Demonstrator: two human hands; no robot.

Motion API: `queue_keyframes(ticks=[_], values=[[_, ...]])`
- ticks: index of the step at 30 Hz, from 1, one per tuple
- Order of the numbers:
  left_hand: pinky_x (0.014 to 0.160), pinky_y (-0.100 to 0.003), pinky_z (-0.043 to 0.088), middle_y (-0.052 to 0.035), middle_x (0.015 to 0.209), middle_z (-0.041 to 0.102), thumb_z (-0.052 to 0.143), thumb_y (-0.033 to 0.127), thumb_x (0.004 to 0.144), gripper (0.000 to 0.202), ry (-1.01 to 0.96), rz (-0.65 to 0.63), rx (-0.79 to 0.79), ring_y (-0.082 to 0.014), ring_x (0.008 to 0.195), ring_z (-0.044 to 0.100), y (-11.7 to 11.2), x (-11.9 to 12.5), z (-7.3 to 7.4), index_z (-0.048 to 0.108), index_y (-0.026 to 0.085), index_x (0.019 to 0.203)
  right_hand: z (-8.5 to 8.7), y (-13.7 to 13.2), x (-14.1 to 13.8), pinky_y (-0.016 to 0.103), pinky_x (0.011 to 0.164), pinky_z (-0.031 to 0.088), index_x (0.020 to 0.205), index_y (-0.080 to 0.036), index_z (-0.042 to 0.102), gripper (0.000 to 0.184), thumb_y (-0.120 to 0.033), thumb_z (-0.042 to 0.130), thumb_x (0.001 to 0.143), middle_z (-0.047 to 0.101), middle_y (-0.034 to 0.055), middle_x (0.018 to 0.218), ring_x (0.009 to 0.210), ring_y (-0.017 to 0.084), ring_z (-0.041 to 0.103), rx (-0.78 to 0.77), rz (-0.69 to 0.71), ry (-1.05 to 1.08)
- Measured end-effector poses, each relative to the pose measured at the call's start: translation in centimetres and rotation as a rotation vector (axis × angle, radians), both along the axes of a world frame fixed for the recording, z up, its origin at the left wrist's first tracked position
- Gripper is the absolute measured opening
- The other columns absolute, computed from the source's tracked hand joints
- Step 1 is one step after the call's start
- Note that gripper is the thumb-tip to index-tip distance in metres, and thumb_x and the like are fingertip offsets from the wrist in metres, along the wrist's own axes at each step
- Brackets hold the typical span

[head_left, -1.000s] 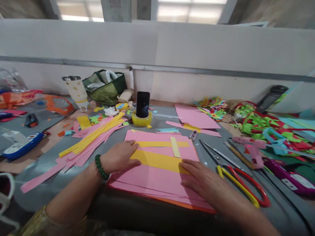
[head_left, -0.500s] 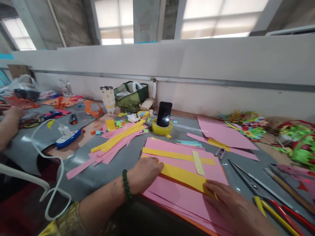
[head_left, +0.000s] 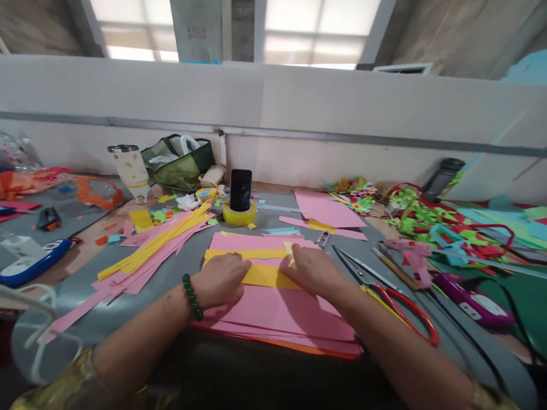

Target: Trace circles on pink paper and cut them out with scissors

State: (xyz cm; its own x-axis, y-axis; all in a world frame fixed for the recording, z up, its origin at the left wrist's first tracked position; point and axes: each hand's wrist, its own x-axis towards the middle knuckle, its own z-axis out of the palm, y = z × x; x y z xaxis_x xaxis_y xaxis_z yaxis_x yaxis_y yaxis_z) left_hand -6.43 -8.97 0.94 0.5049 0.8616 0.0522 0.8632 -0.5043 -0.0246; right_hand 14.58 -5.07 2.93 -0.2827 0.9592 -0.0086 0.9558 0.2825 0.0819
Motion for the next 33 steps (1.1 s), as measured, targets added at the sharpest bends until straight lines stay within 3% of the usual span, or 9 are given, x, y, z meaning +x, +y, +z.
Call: queue_keyframes(ticks=[4, 8, 11, 15, 18, 23, 28, 33], values=[[0.066, -0.033, 0.049, -0.0114, 0.083, 0.066, 0.044, 0.011, 0.074, 0.022, 0.028, -0.010, -0.010, -0.0246, 0.078, 0.064, 0.5, 0.8, -0.3, 0.062, 0.015, 0.086, -1.0, 0.2, -0.9, 0.032, 0.069, 0.043, 0.103, -0.009, 0.056, 0.024, -0.013, 0.047, 0.082, 0.069, 0.0178, 0.092, 0.089, 0.029, 0.065, 0.010, 0.046, -0.050], [0.067, -0.034, 0.049, -0.0115, 0.084, 0.065, 0.045, 0.013, 0.075, 0.020, 0.026, -0.023, 0.001, -0.0250, 0.080, 0.063, 0.6, 0.5, -0.2, 0.062, 0.015, 0.085, -1.3, 0.4, 0.0, 0.032, 0.071, 0.042, 0.107, -0.009, 0.054, 0.027, -0.007, 0.041, 0.084, 0.068, 0.0183, 0.094, 0.091, 0.028, 0.065, 0.022, 0.074, -0.078], [0.070, -0.034, 0.049, -0.0114, 0.089, 0.064, 0.045, 0.013, 0.075, 0.022, 0.026, -0.032, 0.002, -0.0245, 0.084, 0.062, 1.1, 0.2, -0.1, 0.061, 0.016, 0.088, -1.1, 1.0, 0.7, 0.032, 0.072, 0.043, 0.109, -0.010, 0.055, 0.028, -0.010, 0.041, 0.084, 0.068, 0.0174, 0.097, 0.093, 0.028, 0.064, 0.027, 0.096, -0.087], [0.080, -0.038, 0.048, -0.0187, 0.109, 0.057, 0.054, 0.017, 0.070, 0.038, 0.041, 0.007, 0.013, -0.0296, 0.103, 0.056, 2.4, 0.4, -0.2, 0.056, 0.012, 0.108, -0.6, 1.5, 0.9, 0.033, 0.070, 0.044, 0.104, -0.012, 0.061, 0.029, -0.029, 0.046, 0.086, 0.069, 0.0171, 0.098, 0.090, 0.029, 0.065, 0.009, 0.123, -0.090], [0.080, -0.039, 0.048, -0.0207, 0.105, 0.059, 0.053, 0.012, 0.071, 0.049, 0.048, 0.047, 0.018, -0.0299, 0.101, 0.057, 3.5, 0.7, -0.7, 0.048, 0.006, 0.119, -0.5, 1.2, 0.6, 0.032, 0.072, 0.044, 0.103, -0.011, 0.061, 0.027, -0.026, 0.047, 0.085, 0.069, 0.0173, 0.096, 0.091, 0.028, 0.064, 0.016, 0.166, -0.095], [0.077, -0.035, 0.049, -0.0179, 0.097, 0.063, 0.041, 0.003, 0.079, 0.030, 0.058, 0.058, 0.035, -0.0266, 0.095, 0.060, 4.7, 0.9, -1.1, 0.059, 0.007, 0.103, -0.8, 0.6, 0.3, 0.032, 0.072, 0.044, 0.106, -0.010, 0.059, 0.034, -0.033, 0.037, 0.094, 0.069, 0.0182, 0.091, 0.090, 0.028, 0.065, 0.062, 0.196, -0.088], [0.079, -0.038, 0.048, -0.0199, 0.093, 0.064, 0.040, 0.002, 0.082, 0.028, 0.066, 0.065, 0.034, -0.0284, 0.093, 0.061, 4.9, 0.9, -0.7, 0.066, 0.005, 0.091, -0.5, 1.9, 2.2, 0.030, 0.068, 0.044, 0.112, -0.013, 0.056, 0.038, -0.042, 0.045, 0.091, 0.070, 0.0148, 0.095, 0.088, 0.026, 0.066, 0.079, 0.151, -0.062], [0.075, -0.038, 0.048, -0.0207, 0.094, 0.064, 0.048, 0.010, 0.082, 0.021, 0.055, 0.085, 0.021, -0.0293, 0.092, 0.061, 3.7, 1.1, -0.3, 0.067, 0.005, 0.090, 0.2, 1.6, 3.6, 0.033, 0.065, 0.047, 0.110, -0.015, 0.061, 0.029, -0.026, 0.046, 0.087, 0.072, 0.0139, 0.091, 0.082, 0.029, 0.068, 0.104, 0.101, -0.060]])
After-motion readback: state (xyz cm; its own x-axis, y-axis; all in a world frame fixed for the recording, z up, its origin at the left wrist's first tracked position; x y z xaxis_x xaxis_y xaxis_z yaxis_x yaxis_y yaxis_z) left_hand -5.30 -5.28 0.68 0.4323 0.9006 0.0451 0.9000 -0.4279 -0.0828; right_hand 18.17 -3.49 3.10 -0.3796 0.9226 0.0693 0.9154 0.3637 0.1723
